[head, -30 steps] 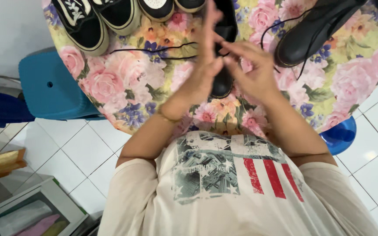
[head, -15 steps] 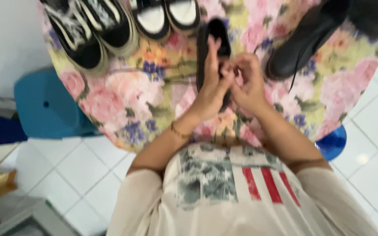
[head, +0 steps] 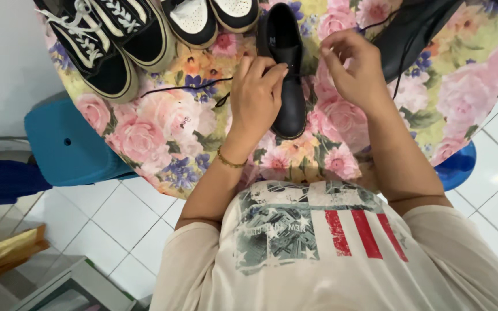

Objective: The person removes the laces from a black shoe, then re-laces it by threading the laces through the eyelets and tying a knot. The person repeats this process on a second black shoe.

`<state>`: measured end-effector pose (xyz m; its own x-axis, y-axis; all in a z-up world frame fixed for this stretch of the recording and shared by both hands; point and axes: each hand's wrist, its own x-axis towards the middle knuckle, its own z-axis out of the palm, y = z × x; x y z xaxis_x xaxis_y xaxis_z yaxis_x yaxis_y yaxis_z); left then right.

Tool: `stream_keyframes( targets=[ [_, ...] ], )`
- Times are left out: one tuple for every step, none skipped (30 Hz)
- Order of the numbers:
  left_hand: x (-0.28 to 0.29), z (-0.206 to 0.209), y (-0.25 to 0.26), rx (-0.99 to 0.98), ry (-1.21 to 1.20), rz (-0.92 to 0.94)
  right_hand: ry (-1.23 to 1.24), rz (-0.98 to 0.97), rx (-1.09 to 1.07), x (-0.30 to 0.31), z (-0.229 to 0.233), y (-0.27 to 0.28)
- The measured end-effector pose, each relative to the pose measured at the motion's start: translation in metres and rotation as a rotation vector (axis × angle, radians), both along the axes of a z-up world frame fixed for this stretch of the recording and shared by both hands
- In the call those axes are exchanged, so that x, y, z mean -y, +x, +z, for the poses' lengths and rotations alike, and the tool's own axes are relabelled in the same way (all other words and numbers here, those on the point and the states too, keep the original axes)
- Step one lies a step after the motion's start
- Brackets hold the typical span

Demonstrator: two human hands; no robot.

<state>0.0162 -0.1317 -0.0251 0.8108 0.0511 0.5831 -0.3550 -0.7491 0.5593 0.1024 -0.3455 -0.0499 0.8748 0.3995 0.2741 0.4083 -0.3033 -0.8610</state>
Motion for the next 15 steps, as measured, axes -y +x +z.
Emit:
stream_keyframes(
  targets=[
    [0.002,0.001,0.001,-0.008,0.033,0.006,-0.059,0.011,-0.081,0.001,-0.001,0.001],
    [0.002,0.001,0.003,-0.012,0.067,0.009,-0.053,0.023,-0.15,0.0,-0.002,0.002],
    [0.003,0.001,0.002,-0.004,0.097,0.013,-0.046,0.036,-0.218,-0.003,-0.004,0.001],
    [0.004,0.0,0.001,0.004,0.126,0.016,-0.04,0.05,-0.286,-0.005,-0.006,-0.001],
    [0.005,-0.001,0.002,0.012,0.155,0.019,-0.019,0.061,-0.247,-0.006,-0.006,-0.001],
    [0.007,-0.003,0.002,0.009,0.161,0.014,0.0,0.076,-0.211,-0.006,-0.006,-0.003],
    [0.008,-0.006,0.002,0.007,0.168,0.008,0.018,0.091,-0.176,-0.007,-0.005,-0.006],
    [0.009,-0.008,0.002,0.005,0.175,0.006,0.008,0.077,-0.192,-0.008,-0.002,-0.007],
    [0.01,-0.009,0.002,0.002,0.17,0.0,-0.001,0.063,-0.208,-0.009,0.001,-0.01],
    [0.01,-0.01,0.003,0.0,0.165,-0.004,-0.011,0.05,-0.223,-0.011,0.004,-0.011],
    [0.009,-0.011,0.004,-0.002,0.161,-0.008,0.015,0.032,-0.246,-0.014,0.007,-0.014],
    [0.01,-0.011,0.006,-0.006,0.164,-0.009,0.04,0.011,-0.266,-0.017,0.008,-0.018],
    [0.01,-0.011,0.007,-0.01,0.167,-0.01,0.065,-0.009,-0.286,-0.02,0.007,-0.019],
    [0.011,-0.011,0.007,-0.017,0.167,-0.011,0.072,-0.03,-0.269,-0.022,0.005,-0.02],
    [0.012,-0.012,0.007,-0.018,0.158,-0.014,0.078,-0.05,-0.253,-0.023,0.001,-0.02]
  ],
)
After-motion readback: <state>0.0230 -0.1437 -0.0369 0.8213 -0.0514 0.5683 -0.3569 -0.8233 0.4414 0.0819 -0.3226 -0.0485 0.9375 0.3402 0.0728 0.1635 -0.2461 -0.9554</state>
